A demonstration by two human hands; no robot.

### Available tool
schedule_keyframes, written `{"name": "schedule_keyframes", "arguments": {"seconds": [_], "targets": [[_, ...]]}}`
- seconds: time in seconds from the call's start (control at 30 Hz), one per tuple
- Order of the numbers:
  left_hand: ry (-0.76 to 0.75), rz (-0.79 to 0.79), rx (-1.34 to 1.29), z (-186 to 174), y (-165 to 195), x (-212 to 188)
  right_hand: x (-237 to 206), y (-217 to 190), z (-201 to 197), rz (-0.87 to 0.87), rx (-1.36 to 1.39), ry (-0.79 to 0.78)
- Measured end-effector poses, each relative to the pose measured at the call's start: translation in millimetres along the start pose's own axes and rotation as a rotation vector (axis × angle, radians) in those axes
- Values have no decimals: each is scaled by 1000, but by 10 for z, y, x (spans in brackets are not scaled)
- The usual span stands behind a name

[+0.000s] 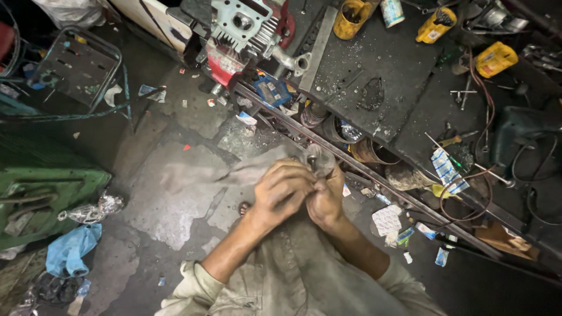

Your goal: The person cleans a small metal part with a rag, then wipes the engine block held in a bench vise. They pick up a bolt, apply lubricant from a container, and insert the bolt into the engine block, tightening it by hand.

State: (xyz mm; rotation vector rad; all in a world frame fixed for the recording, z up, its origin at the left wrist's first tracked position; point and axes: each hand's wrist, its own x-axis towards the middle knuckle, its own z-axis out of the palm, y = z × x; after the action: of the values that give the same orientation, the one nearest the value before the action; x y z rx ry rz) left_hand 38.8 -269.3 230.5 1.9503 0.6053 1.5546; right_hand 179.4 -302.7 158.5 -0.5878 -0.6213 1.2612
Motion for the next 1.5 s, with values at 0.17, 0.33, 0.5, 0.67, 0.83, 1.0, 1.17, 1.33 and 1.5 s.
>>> {"name": "schedule_keyframes", "arguments": {"seconds": [0.17,0.33,0.5,0.67,0.83,1.0,1.17,1.33,1.5], "targets": [[12,14,58,-15,21,1,-24,58,-66,6,-2,-94],[35,-23,77,4,30,-49,-57,112,-59,90,-41,49],[-92,-32,-35,-60,29,-131,-38,66,105,146,-69,13],[-14,-27,-86,-204,139,-262,220,-179,410,283,326,-221],[332,-76,-186,-352,222,-446,216,-786,511,129,125,-332],[417,-104,-230,-452,221,-586,343,-584,119,268,281,101],[338,-173,-240,-412,288,-652,-158,135,-276,420,118,42],[249,-90,-167,-325,328,-627,-487,295,-427,411,199,-97],[111,34,-21,-244,253,-500,-608,325,-551,599,258,11]]}}
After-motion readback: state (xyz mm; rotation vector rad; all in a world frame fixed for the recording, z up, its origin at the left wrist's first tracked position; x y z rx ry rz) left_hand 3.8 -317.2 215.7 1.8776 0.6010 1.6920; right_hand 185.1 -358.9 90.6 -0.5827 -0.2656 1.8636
